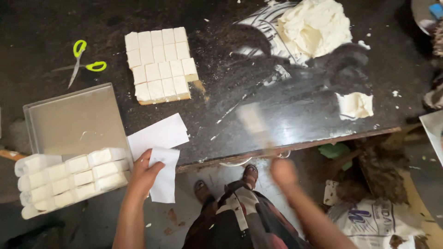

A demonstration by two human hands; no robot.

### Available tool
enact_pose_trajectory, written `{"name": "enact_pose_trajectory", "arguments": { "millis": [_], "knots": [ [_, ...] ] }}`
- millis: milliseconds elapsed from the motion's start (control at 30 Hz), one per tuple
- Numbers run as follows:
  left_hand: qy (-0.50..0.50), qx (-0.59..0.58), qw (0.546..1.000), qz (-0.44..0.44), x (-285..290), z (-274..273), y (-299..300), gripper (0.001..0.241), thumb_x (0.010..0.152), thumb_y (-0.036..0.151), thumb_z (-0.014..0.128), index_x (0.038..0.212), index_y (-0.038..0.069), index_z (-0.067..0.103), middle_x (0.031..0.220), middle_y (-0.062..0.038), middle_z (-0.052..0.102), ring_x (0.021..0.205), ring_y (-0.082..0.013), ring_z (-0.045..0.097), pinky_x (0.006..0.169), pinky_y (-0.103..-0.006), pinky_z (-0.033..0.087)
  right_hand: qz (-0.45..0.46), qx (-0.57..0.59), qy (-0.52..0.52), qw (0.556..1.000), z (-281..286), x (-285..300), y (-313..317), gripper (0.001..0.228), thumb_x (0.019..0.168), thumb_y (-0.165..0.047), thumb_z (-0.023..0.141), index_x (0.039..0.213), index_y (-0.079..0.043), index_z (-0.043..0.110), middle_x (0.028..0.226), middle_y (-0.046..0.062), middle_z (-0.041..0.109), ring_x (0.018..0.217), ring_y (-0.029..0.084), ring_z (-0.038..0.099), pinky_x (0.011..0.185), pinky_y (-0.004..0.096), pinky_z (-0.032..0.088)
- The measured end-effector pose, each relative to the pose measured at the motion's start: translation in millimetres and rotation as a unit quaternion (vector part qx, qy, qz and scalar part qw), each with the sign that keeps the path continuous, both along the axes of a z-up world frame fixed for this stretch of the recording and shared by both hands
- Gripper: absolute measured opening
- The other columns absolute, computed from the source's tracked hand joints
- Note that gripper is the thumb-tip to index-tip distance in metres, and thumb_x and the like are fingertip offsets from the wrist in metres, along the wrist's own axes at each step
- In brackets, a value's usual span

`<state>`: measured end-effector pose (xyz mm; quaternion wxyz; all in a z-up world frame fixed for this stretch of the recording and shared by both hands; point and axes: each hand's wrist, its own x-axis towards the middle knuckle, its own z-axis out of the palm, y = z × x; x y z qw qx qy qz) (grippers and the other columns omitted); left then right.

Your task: The person spreads cream onto paper strips with a spatula, wraps cake slices in the paper strips by hand, and places the wrapped cake slices into a tray.

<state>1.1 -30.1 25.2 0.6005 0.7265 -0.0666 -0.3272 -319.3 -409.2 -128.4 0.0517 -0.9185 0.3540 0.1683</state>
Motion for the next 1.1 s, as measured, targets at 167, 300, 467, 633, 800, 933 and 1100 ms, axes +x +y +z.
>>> {"name": "enact_pose_trajectory", "arguments": {
  "millis": [167,300,467,633,800,933,1100],
  "knots": [
    [-0.003,-0.022,0.997,-0.070,0,18,-22,0.072,0.081,-0.004,0.063,0.150,0.010,0.045,0.138,-0.005,0.061,0.111,-0.0153,0.063,0.088,-0.0291,0.052,-0.029,0.133,-0.142,0.980,-7,42,-55,0.082,0.071,-0.035,0.079,0.146,-0.014,0.054,0.124,0.021,0.068,0.101,0.037,0.068,0.087,0.046,0.056],
    [-0.011,-0.023,0.994,-0.110,-27,20,-34,0.072,0.082,-0.002,0.063,0.151,0.011,0.049,0.129,-0.011,0.070,0.110,-0.0148,0.065,0.092,-0.0270,0.051,-0.239,0.115,-0.228,0.937,50,33,-201,0.029,0.086,-0.026,0.064,0.109,-0.009,0.066,0.080,0.018,0.073,0.065,0.035,0.072,0.056,0.053,0.056],
    [-0.030,-0.014,0.987,-0.155,-37,21,-75,0.069,0.085,-0.001,0.064,0.151,0.010,0.049,0.125,-0.010,0.071,0.106,-0.0151,0.065,0.091,-0.0274,0.052,-0.050,-0.036,-0.198,0.978,51,154,-104,0.023,0.084,-0.027,0.066,0.089,-0.007,0.076,0.089,0.019,0.074,0.082,0.039,0.071,0.071,0.051,0.057],
    [0.023,-0.047,0.992,-0.114,-29,37,-124,0.064,0.086,-0.003,0.064,0.147,0.007,0.051,0.120,-0.010,0.072,0.100,-0.0160,0.070,0.082,-0.0324,0.057,0.133,0.408,-0.331,0.841,96,62,-16,0.070,0.078,0.002,0.057,0.147,-0.007,0.052,0.121,0.028,0.071,0.107,0.032,0.070,0.090,0.043,0.055],
    [0.070,-0.009,0.984,-0.163,-63,40,-201,0.067,0.087,-0.003,0.065,0.150,0.015,0.051,0.110,-0.011,0.077,0.092,-0.0169,0.070,0.079,-0.0317,0.056,-0.089,0.239,-0.397,0.882,88,-83,-119,0.083,0.068,0.014,0.049,0.144,-0.017,0.058,0.135,0.018,0.053,0.105,0.034,0.061,0.087,0.043,0.056],
    [0.066,0.003,0.966,-0.250,-97,38,-300,0.072,0.086,-0.003,0.065,0.152,0.023,0.051,0.108,-0.010,0.077,0.092,-0.0134,0.070,0.082,-0.0310,0.056,-0.234,-0.045,-0.343,0.909,41,-125,-157,0.084,0.073,0.007,0.059,0.149,-0.028,0.054,0.118,0.024,0.049,0.100,0.043,0.059,0.084,0.048,0.055],
    [0.012,-0.084,0.940,-0.331,-108,7,-402,0.071,0.086,-0.003,0.067,0.153,0.018,0.050,0.124,-0.009,0.071,0.105,-0.0149,0.066,0.090,-0.0308,0.054,-0.186,-0.048,-0.294,0.936,-21,-202,-109,0.070,0.085,0.002,0.054,0.148,-0.030,0.052,0.132,0.024,0.052,0.105,0.045,0.064,0.082,0.050,0.057]
  ]
}}
